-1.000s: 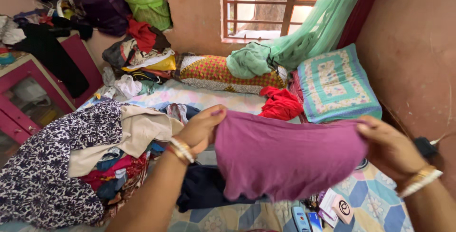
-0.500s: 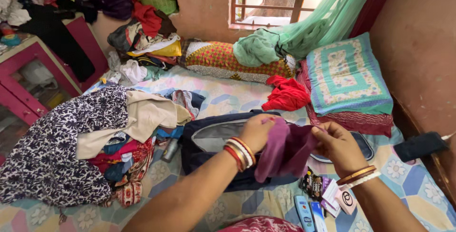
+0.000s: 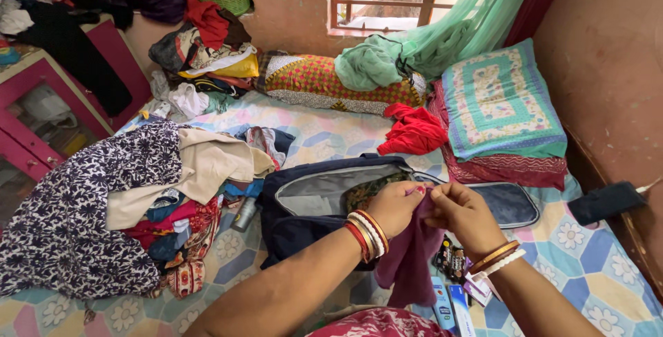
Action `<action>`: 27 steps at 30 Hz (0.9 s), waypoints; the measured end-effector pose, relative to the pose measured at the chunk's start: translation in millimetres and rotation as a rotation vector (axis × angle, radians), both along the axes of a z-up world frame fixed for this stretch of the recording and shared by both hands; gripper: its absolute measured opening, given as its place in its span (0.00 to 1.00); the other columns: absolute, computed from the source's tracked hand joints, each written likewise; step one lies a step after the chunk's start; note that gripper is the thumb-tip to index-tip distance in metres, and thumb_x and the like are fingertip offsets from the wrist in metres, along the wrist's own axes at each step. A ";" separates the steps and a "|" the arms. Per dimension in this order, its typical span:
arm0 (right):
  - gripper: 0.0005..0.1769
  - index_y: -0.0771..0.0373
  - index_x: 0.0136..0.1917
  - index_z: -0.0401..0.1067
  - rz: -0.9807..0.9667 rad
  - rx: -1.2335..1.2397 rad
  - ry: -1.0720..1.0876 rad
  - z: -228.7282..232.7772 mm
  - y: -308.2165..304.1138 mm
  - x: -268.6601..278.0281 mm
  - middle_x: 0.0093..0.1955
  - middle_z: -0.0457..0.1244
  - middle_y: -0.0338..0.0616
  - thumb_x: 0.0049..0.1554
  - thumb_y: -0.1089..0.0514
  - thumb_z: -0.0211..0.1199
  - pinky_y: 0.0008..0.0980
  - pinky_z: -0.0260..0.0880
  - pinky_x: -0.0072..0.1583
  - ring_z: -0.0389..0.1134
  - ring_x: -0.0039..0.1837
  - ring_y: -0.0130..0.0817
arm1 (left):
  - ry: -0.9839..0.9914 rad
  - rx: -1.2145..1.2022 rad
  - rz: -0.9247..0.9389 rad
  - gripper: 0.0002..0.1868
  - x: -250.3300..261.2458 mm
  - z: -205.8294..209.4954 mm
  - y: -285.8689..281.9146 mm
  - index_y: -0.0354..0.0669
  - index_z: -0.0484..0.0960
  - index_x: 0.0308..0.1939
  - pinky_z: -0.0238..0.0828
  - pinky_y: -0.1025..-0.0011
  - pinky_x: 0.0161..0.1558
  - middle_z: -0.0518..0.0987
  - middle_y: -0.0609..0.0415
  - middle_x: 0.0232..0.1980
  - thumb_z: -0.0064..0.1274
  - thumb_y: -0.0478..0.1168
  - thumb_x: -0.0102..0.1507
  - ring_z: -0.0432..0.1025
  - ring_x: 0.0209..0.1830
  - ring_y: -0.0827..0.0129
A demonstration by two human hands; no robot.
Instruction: The person folds several garments and places them into a dark blue suitcase on a bed. Items handled include a floral-patterned top, a purple garment, and a blue garment. The suitcase remains open on the bed during the process.
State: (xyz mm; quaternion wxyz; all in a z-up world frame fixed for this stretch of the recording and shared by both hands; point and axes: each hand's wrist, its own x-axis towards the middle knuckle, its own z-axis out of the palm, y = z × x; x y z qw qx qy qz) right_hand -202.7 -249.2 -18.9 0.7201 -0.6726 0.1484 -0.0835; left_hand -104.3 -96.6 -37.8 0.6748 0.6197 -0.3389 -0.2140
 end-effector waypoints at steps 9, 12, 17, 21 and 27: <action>0.15 0.62 0.61 0.75 0.111 -0.412 -0.095 25.7 7.1 -14.4 0.44 0.69 0.39 0.63 0.60 0.56 0.29 0.70 0.51 0.68 0.46 0.26 | -0.091 0.028 -0.094 0.12 -3.7 29.8 24.1 0.34 0.83 0.54 0.71 0.75 0.46 0.83 0.56 0.42 0.51 0.33 0.68 0.72 0.40 0.79; 0.14 0.60 0.59 0.73 0.071 -0.645 -0.084 41.4 -1.7 -19.7 0.45 0.68 0.38 0.59 0.59 0.63 0.31 0.71 0.51 0.69 0.47 0.28 | -0.091 0.068 -0.122 0.15 4.5 33.8 34.6 0.37 0.83 0.57 0.71 0.75 0.49 0.83 0.57 0.46 0.47 0.33 0.69 0.73 0.44 0.80; 0.20 0.59 0.55 0.72 0.265 -0.679 -0.032 56.9 -19.4 -18.9 0.53 0.67 0.40 0.51 0.58 0.73 0.36 0.66 0.64 0.69 0.57 0.31 | -0.208 0.062 -0.213 0.15 17.6 40.9 45.0 0.38 0.83 0.58 0.69 0.76 0.56 0.83 0.55 0.51 0.45 0.31 0.70 0.73 0.50 0.78; 0.27 0.56 0.57 0.71 0.402 -0.668 0.061 46.8 -14.7 -20.1 0.63 0.64 0.33 0.46 0.58 0.77 0.38 0.59 0.68 0.62 0.67 0.27 | -0.240 0.048 -0.251 0.15 24.1 48.7 50.8 0.38 0.83 0.56 0.70 0.75 0.58 0.83 0.54 0.51 0.45 0.30 0.69 0.73 0.51 0.77; 0.21 0.59 0.56 0.70 0.397 -0.326 -0.135 32.5 -9.1 -9.7 0.59 0.64 0.37 0.49 0.63 0.72 0.37 0.63 0.67 0.64 0.64 0.28 | -0.375 0.076 -0.257 0.13 28.8 56.1 64.4 0.37 0.83 0.54 0.69 0.72 0.60 0.84 0.52 0.52 0.46 0.29 0.68 0.75 0.54 0.73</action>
